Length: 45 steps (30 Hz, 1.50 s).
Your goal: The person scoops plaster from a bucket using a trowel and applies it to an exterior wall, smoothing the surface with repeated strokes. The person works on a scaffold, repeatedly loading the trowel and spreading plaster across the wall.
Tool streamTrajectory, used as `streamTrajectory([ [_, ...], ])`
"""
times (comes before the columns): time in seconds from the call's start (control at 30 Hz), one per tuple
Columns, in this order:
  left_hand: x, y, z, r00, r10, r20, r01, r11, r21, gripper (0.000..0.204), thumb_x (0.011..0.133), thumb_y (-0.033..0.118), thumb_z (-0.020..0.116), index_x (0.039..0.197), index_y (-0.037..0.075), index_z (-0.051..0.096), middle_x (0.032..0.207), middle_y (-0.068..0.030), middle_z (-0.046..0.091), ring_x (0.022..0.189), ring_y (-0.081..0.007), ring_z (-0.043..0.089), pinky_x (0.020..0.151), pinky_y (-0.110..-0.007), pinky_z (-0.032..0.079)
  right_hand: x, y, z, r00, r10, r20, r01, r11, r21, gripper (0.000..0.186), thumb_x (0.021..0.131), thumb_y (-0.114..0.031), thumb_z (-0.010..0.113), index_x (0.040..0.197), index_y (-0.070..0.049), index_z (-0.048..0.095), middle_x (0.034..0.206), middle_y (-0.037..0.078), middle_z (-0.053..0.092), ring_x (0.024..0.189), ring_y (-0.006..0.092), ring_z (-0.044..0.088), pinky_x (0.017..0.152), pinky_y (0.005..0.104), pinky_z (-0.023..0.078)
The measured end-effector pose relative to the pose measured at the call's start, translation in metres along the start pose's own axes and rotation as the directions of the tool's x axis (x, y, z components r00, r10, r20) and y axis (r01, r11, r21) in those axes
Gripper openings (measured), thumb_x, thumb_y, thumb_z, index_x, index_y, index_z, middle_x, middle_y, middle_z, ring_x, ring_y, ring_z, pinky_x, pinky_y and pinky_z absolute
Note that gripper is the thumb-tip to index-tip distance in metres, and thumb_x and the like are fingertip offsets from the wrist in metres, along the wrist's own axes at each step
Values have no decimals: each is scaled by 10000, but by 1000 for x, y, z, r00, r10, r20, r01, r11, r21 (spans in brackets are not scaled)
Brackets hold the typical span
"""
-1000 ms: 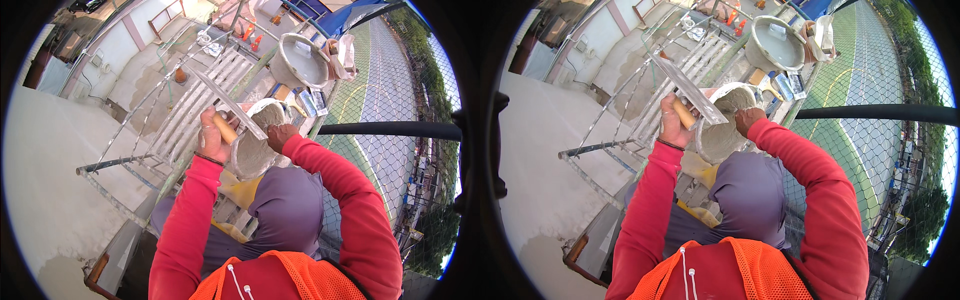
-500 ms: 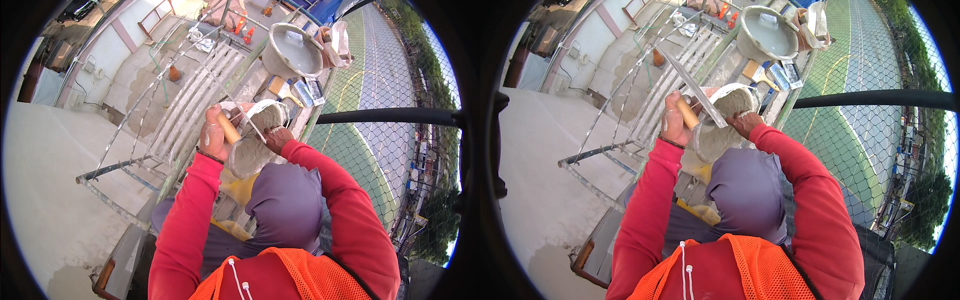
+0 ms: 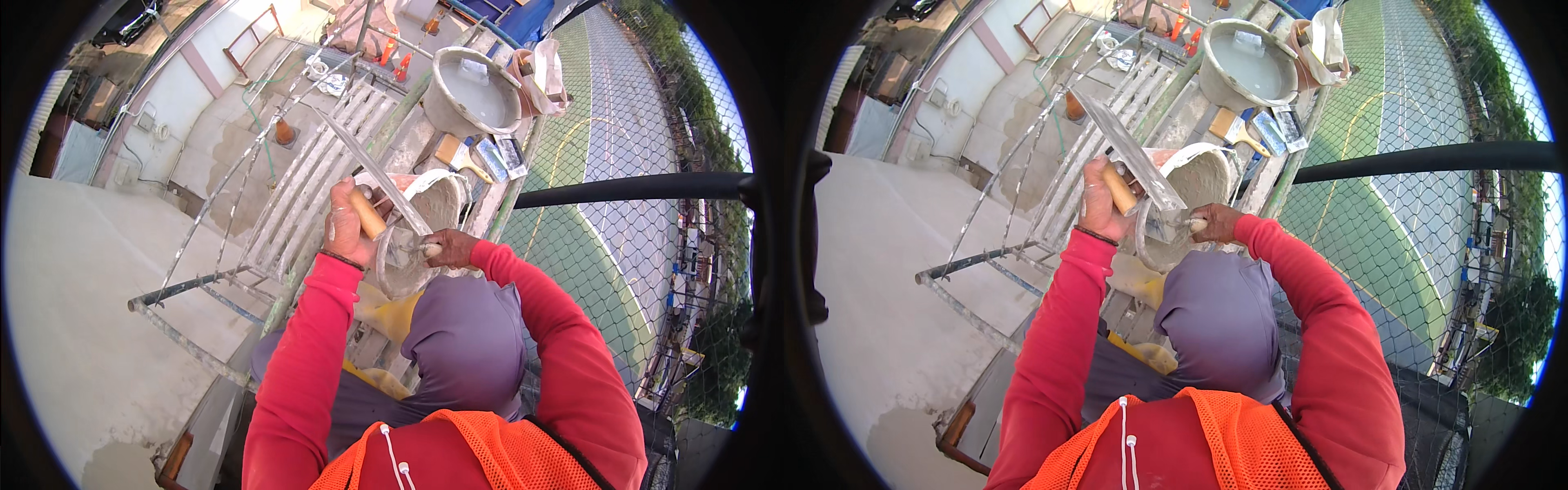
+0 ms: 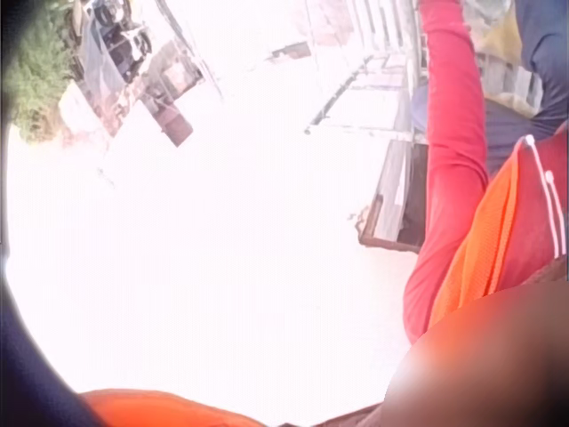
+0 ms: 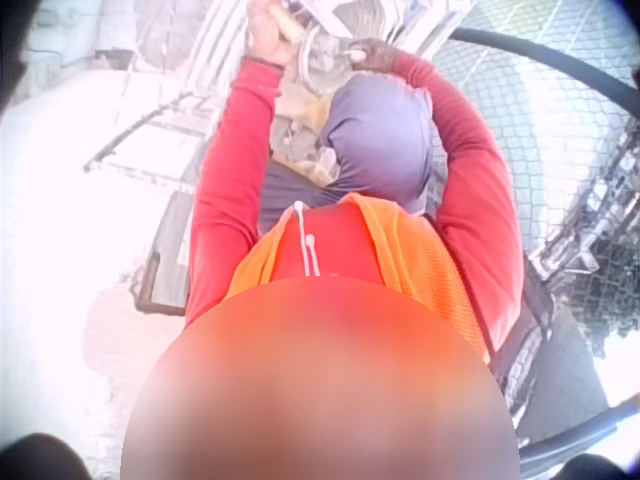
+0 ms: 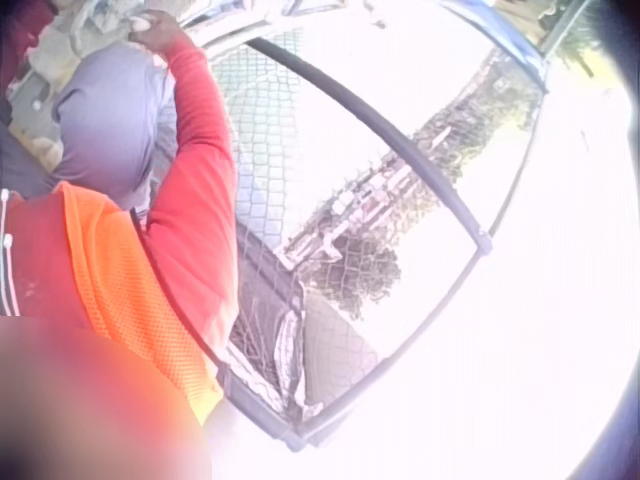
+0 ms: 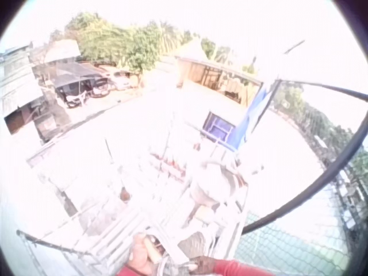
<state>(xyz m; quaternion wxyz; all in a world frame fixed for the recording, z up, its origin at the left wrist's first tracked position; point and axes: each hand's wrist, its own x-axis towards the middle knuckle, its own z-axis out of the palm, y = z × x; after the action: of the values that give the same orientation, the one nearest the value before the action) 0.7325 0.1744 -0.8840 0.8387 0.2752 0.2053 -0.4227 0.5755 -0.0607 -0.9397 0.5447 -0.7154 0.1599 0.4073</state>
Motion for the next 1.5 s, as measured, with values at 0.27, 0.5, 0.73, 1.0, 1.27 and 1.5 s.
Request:
streamTrajectory([
  [0.27, 19, 17, -15, 991, 102, 83, -58, 906, -419, 503, 956, 496, 570, 1299, 132, 627, 1238, -101, 681, 1176, -286, 606, 1126, -552, 423, -81, -55, -50, 967, -74, -243, 37, 987, -155, 482, 884, -241, 828, 1308, -64, 683, 888, 13, 679, 746, 109, 589, 614, 292, 497],
  [0.5, 2, 27, -82, 964, 166, -205, -252, 815, -522, 496, 934, 525, 542, 1231, 142, 646, 1074, -49, 675, 802, -230, 545, 955, -550, 468, -75, -76, -42, 941, 23, -339, -37, 999, -36, 364, 920, -334, 817, 1088, -48, 665, 751, -5, 578, 585, 95, 531, 509, 278, 463],
  [0.73, -55, -11, -111, 931, 140, -337, -277, 871, -404, 503, 957, 543, 516, 1203, 127, 657, 1041, -48, 675, 870, -238, 572, 1055, -567, 421, -55, -92, -31, 971, -17, -239, 4, 999, -55, 375, 932, -372, 815, 1036, -57, 639, 691, -5, 564, 544, 91, 550, 498, 269, 475],
  [1.0, -67, -1, -159, 942, 240, -235, -300, 916, -268, 560, 993, 494, 522, 1381, 93, 571, 1309, -103, 658, 1212, -300, 635, 1070, -492, 504, -49, -100, -18, 973, 0, -230, 7, 1000, 27, 404, 947, -312, 787, 1235, -50, 675, 733, -8, 566, 598, 90, 546, 527, 281, 479],
  [1.27, -68, -4, -151, 909, 406, 99, -405, 914, -25, 464, 1064, 295, 573, 1454, 47, 543, 1364, -114, 664, 1172, -285, 689, 984, -442, 585, -65, -109, 8, 737, -577, -354, 407, 795, -450, 322, 930, -202, 702, 1193, -21, 660, 855, 150, 676, 764, 285, 680, 724, 398, 553],
  [1.5, -22, -25, -113, 892, 246, 379, -227, 969, -95, 605, 1074, 439, 536, 1527, 42, 477, 1440, -146, 610, 1246, -293, 649, 1048, -467, 558, -31, -110, 26, 291, -894, -340, 393, 435, -810, 455, 815, -120, 818, 1215, -3, 635, 1141, 244, 674, 975, 429, 691, 838, 455, 568],
])
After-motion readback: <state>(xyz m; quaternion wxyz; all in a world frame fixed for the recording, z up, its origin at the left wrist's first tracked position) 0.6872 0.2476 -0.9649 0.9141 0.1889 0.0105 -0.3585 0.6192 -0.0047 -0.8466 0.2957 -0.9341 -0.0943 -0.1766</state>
